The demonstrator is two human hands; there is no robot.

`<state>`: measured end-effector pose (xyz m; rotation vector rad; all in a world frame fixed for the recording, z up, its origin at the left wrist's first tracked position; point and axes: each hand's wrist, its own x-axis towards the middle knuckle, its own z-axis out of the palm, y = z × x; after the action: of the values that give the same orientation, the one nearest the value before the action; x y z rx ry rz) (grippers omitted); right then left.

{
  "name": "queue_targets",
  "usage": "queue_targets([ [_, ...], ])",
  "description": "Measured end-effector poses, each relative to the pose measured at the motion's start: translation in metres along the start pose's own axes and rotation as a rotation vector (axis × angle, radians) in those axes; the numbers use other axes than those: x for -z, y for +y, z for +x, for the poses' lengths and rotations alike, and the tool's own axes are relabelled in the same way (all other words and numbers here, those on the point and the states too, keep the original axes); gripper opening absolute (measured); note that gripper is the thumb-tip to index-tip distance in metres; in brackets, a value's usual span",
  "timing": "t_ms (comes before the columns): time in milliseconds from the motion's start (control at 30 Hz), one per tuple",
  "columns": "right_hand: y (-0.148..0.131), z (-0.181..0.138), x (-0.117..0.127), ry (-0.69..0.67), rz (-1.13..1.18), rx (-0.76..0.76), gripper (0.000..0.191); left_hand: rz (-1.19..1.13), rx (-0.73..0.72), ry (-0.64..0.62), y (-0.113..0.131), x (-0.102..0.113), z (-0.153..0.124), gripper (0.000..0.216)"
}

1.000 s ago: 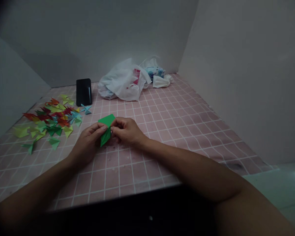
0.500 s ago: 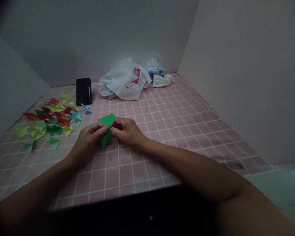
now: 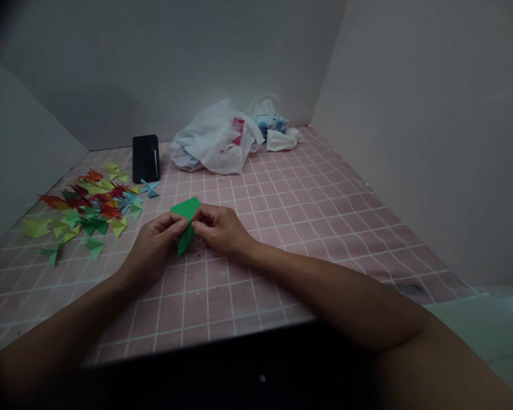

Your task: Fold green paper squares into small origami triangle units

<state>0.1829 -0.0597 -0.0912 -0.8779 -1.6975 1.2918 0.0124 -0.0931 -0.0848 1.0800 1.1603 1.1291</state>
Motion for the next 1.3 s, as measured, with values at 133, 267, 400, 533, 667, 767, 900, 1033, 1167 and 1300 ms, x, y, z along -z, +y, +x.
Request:
queue_targets([
  [133,-0.0007,-0.0005,-0.0002,0.004,0.0,-0.006,0.01,0.034,-0.03,0.003,0.0004,-0.0001,0.0004,0.026],
  [267,-0.0003,-0.0005,-0.0016,0.011,0.005,0.0,0.011,0.028,-0.036,0.008,0.0001,0.0004,0.0003,0.025],
  [400,-0.0005,-0.0009,-0.0021,0.02,-0.004,-0.003,0.011,0.0,-0.023,-0.008,-0.0002,-0.0002,-0.0007,0.025],
  [533,-0.0007,-0.0012,-0.0009,0.005,-0.021,0.004,0.011,-0.02,0.002,0.004,0.0011,-0.0029,-0.002,0.027],
  [667,0.0003,-0.001,-0.0011,0.007,-0.027,0.019,0.012,-0.03,0.01,0.011,0.0021,-0.0039,-0.0025,0.027],
  [767,0.0007,-0.0007,-0.0018,0.013,-0.036,0.037,0.012,-0.036,-0.003,0.021,0.0011,-0.003,-0.0021,0.026],
  [900,0.0005,-0.0004,-0.0017,0.013,-0.041,0.031,0.012,-0.011,-0.023,0.015,-0.0007,-0.0021,-0.0016,0.027],
  [1033,0.0014,-0.0002,-0.0014,0.013,-0.024,0.016,0.013,0.042,-0.043,0.012,-0.0004,-0.002,-0.0013,0.028],
  [1167,0.0025,-0.0005,-0.0018,0.021,-0.008,0.02,0.012,0.072,-0.053,0.014,-0.0007,-0.0018,-0.0009,0.027],
  [1300,0.0018,-0.0009,-0.0027,0.021,-0.013,0.008,0.012,0.088,-0.062,0.019,-0.0016,-0.0019,-0.0015,0.026],
])
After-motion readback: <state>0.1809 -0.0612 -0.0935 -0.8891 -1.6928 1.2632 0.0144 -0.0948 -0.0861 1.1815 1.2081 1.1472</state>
